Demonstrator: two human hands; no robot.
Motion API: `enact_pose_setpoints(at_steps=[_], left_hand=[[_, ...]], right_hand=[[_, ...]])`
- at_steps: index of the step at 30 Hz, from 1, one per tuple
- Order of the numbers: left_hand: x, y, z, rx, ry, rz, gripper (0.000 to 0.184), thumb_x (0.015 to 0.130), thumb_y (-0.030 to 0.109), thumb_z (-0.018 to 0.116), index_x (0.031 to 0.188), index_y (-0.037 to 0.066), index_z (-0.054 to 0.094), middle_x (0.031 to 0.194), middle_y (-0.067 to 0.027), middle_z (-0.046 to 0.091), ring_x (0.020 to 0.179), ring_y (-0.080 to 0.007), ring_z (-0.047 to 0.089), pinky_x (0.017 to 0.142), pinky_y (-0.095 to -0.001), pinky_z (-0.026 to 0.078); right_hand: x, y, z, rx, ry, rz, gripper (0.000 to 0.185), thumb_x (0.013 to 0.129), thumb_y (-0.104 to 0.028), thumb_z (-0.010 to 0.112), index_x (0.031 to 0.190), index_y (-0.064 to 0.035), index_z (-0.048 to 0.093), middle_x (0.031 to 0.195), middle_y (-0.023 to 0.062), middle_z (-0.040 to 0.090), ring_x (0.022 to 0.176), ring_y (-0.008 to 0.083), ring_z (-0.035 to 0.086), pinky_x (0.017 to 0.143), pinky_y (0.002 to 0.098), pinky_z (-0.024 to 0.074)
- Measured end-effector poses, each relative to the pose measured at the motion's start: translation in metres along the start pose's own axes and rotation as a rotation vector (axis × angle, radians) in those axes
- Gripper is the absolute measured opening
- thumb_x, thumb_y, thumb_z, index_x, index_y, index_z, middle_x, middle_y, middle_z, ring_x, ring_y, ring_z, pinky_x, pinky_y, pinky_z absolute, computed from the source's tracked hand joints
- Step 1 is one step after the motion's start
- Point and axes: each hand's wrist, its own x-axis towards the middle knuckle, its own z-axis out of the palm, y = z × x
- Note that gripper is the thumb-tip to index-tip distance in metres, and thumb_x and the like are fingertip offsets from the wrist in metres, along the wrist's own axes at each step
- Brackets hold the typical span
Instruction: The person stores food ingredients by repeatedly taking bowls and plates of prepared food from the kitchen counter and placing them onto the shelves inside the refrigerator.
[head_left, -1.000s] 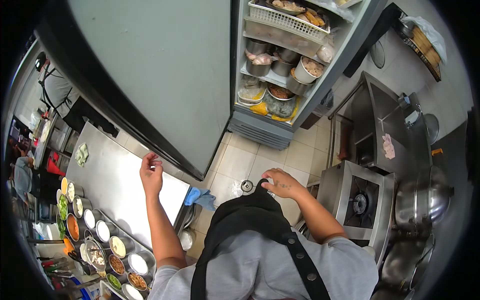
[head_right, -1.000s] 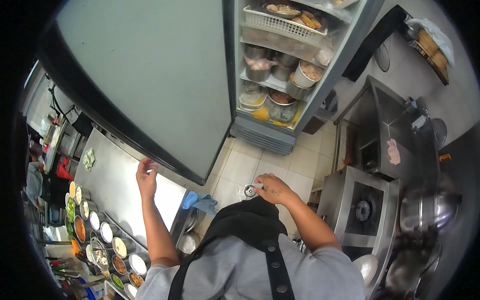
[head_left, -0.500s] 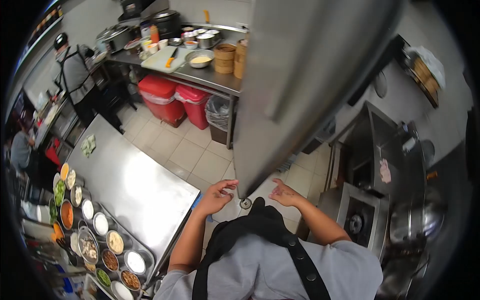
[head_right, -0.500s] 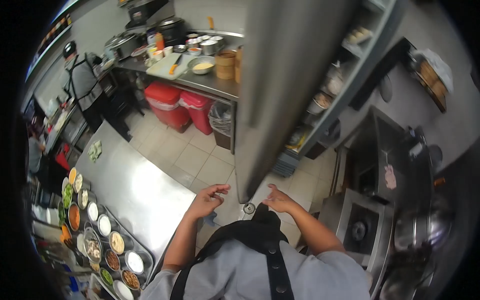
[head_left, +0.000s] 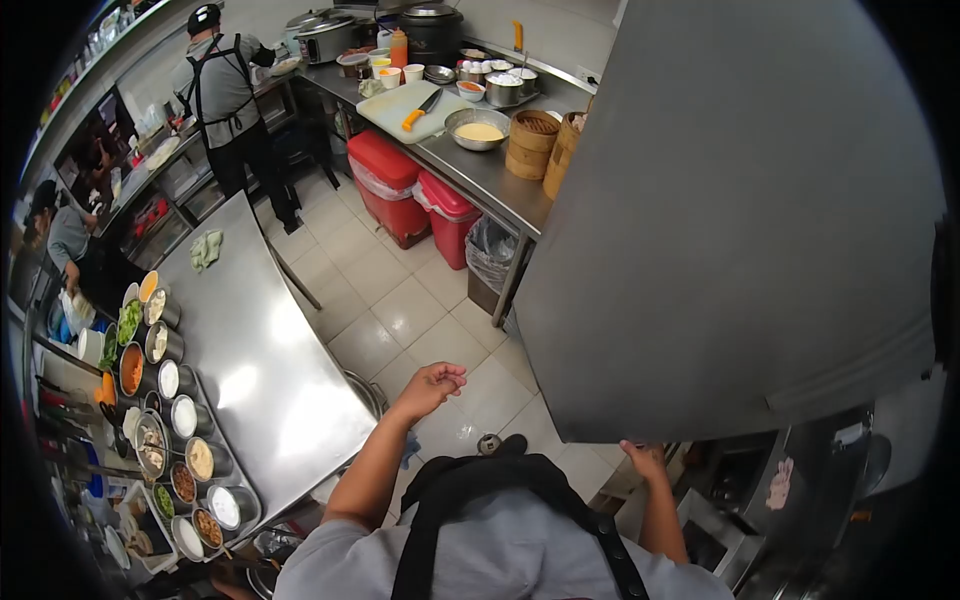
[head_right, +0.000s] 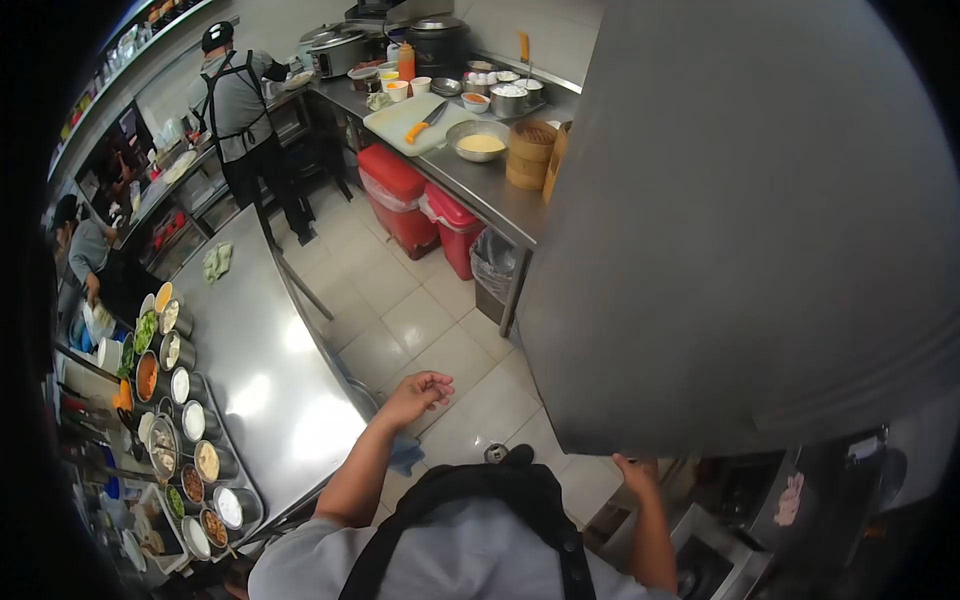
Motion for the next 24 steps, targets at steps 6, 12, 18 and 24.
enact_pose_setpoints(at_steps=[6,12,18,24], left_hand=[[0.082,0.009,0.023,0.05,0.029,-0.033,0.03,0.084,0.011,0.05,0.113,0.004,0.055,0.1,-0.0035,0.065,0.081,-0.0093,0.061,0.067,-0.0246,0.047],[0.147,0.037,0.036,0.011,0.029,0.003,0.028,0.086,0.014,0.05,0.112,0.005,0.056,0.1,-0.0037,0.065,0.081,-0.0104,0.061,0.067,-0.0253,0.047],[0.236,0.074,0.018,-0.083,0.024,0.117,0.031,0.089,0.026,0.054,0.112,0.005,0.057,0.101,-0.003,0.065,0.083,-0.0091,0.06,0.066,-0.0245,0.046],[0.359,0.122,-0.005,-0.128,-0.074,0.131,0.035,0.091,0.035,0.053,0.111,0.006,0.058,0.1,-0.0041,0.066,0.084,-0.0117,0.061,0.068,-0.0261,0.047]], right_hand=[[0.049,0.021,-0.05,0.024,0.052,0.041,0.057,0.07,-0.029,0.077,0.113,0.0009,0.057,0.111,0.0162,0.061,0.104,0.0308,0.056,0.092,0.0368,0.0419],[0.109,0.065,-0.075,-0.034,0.106,0.167,0.047,0.068,-0.015,0.078,0.108,0.0014,0.059,0.108,0.0136,0.061,0.104,0.0279,0.055,0.093,0.0356,0.0406],[0.162,0.113,-0.084,0.266,0.179,0.34,0.033,0.062,0.0,0.074,0.093,-0.0018,0.061,0.085,0.0074,0.062,0.078,0.0213,0.06,0.065,0.0334,0.0488],[0.185,0.213,-0.064,0.283,0.492,0.205,0.023,0.071,0.0,0.064,0.093,-0.0033,0.059,0.07,0.0066,0.058,0.055,0.0169,0.053,0.043,0.0288,0.04]])
